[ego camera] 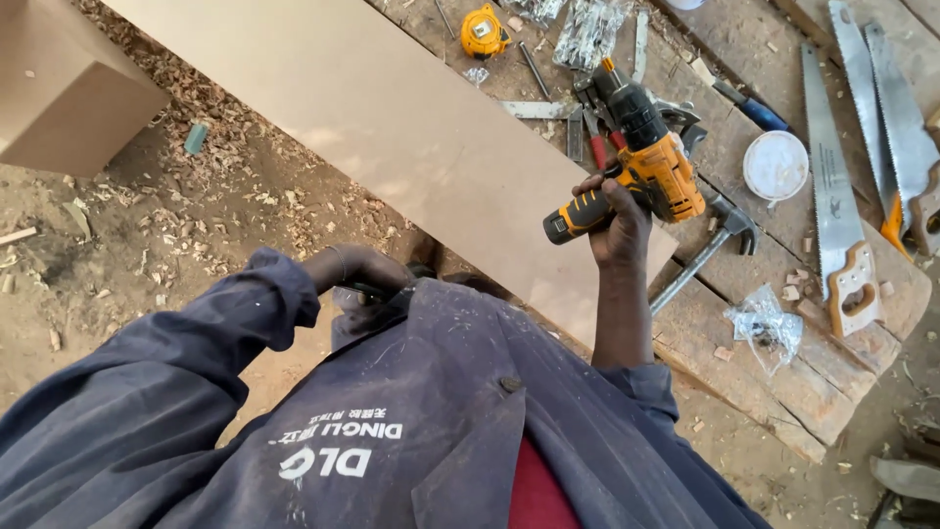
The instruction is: Attaching metal hinges to a wooden board using a power drill and screws on a workbench.
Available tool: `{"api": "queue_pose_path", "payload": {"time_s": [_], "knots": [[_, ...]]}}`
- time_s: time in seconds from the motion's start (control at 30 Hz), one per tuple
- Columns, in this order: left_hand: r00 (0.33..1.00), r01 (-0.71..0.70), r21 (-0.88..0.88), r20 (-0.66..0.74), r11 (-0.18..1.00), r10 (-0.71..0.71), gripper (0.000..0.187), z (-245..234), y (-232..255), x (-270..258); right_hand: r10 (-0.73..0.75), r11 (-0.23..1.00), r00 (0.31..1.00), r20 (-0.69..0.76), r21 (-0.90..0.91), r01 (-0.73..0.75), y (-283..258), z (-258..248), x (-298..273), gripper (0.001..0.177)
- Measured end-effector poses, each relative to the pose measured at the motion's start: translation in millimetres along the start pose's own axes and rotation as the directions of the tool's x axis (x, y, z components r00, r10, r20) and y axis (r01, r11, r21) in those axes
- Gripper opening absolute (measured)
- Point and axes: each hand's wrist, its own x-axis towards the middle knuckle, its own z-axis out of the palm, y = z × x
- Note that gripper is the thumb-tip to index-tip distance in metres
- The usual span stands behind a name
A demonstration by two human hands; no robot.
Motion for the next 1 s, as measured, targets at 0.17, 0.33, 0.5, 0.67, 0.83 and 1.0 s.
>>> {"api": "queue_pose_path", "payload": {"time_s": [0.17, 0.33, 0.5, 0.67, 0.83, 1.0], "knots": [[0.725, -0.662, -0.008, -0.259, 0.749, 0.638, 0.038, 16, -18, -46, -0.034, 0.999, 0.999, -0.016, 0.013, 0.035, -3, 3, -3, 0.029], [0.993, -0.109, 0.003, -0.045, 0.994, 0.109, 0.069, -7, 30, -62, -0.050, 0.998, 0.998, -0.025, -0.030, 0.049, -20, 21, -14, 0.021], [0.975, -0.220, 0.126, 0.020, 0.967, 0.219, 0.048, 2, -20, 12, -0.049, 0.999, 0.997, -0.063, -0.002, 0.049, -18, 13, -17, 0.020], [0.937, -0.345, 0.185, 0.124, 0.920, 0.326, 0.035, 2, -29, 25, -0.064, 0.998, 0.996, -0.069, -0.015, 0.063, -34, 33, -27, 0.017], [0.893, 0.045, 0.564, -0.393, 0.824, 0.220, 0.050, 38, -169, 259, -0.063, 0.998, 0.996, -0.071, 0.001, 0.063, -32, 28, -28, 0.018], [0.942, 0.038, 0.098, -0.335, 0.994, -0.003, 0.057, 9, -72, 119, -0.075, 0.997, 0.995, -0.066, 0.005, 0.075, -35, 30, -28, 0.018]]}}
